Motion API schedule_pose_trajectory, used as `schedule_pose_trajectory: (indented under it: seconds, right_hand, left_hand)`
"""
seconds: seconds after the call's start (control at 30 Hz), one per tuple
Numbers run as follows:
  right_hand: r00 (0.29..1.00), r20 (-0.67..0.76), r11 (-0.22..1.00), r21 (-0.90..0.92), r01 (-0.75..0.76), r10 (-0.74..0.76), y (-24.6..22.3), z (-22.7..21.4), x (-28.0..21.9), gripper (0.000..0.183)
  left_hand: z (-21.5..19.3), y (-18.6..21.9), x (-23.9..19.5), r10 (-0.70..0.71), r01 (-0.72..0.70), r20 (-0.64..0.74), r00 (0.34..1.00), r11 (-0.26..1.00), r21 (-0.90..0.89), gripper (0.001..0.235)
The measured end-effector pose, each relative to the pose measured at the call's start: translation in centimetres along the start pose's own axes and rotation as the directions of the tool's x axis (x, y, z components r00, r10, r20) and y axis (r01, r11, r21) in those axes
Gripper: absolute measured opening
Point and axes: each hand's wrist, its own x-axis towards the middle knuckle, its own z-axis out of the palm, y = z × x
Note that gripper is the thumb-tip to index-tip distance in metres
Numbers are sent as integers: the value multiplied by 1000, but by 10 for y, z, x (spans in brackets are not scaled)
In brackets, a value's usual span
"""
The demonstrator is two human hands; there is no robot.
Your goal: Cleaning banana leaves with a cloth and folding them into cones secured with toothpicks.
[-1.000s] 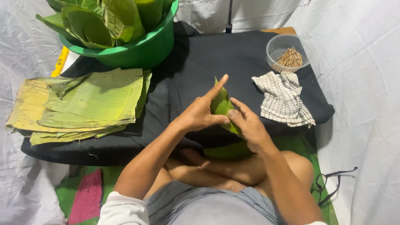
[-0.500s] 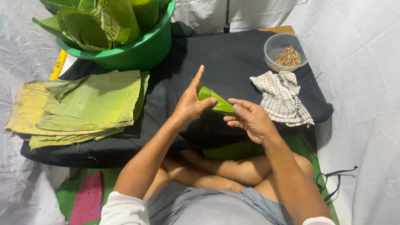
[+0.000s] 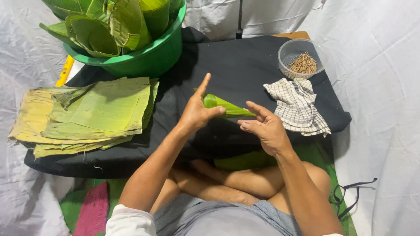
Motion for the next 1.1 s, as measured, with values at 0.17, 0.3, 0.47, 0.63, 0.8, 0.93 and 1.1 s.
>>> schedule_pose_trajectory:
  seconds: [0.17,0.3,0.47,0.63,0.8,0.93,1.1]
  right_hand:
    - [999,-4,998,50,-37,38,-11,0,-2,62]
    - [999,-39,997,67,-30,32,-2,4,5,42]
    - [995,-96,995,96,-27,36,15,-2,16,31]
    - [990,-135,991,135,-26,45,24,-11,27,31]
    - [991,-115,997,24,-70,73,10,-27,31,35]
    - [977,-214,983,-171,-62,25,-34,-47,29,39]
    - [912,-344,790,-612,-38,-223,-63,-106,56,26]
  left_hand:
    - [-11,-16,5,-15,28,57,998,972,-235,116]
    - [-8,-7,0,-10,30,97,995,978,-205,115]
    - [0,-16,2,-5,14,73,997,992,-126,111]
    - [6,-17,7,-20,17,22,1000,993,114,109]
    - [28,-4,18,-80,79,-9,997,957,278,103]
    - [53,-11,41,-98,100,-20,995,990,96,105]
    - [93,-5,75,-28,27,-12,1000,997,-71,99]
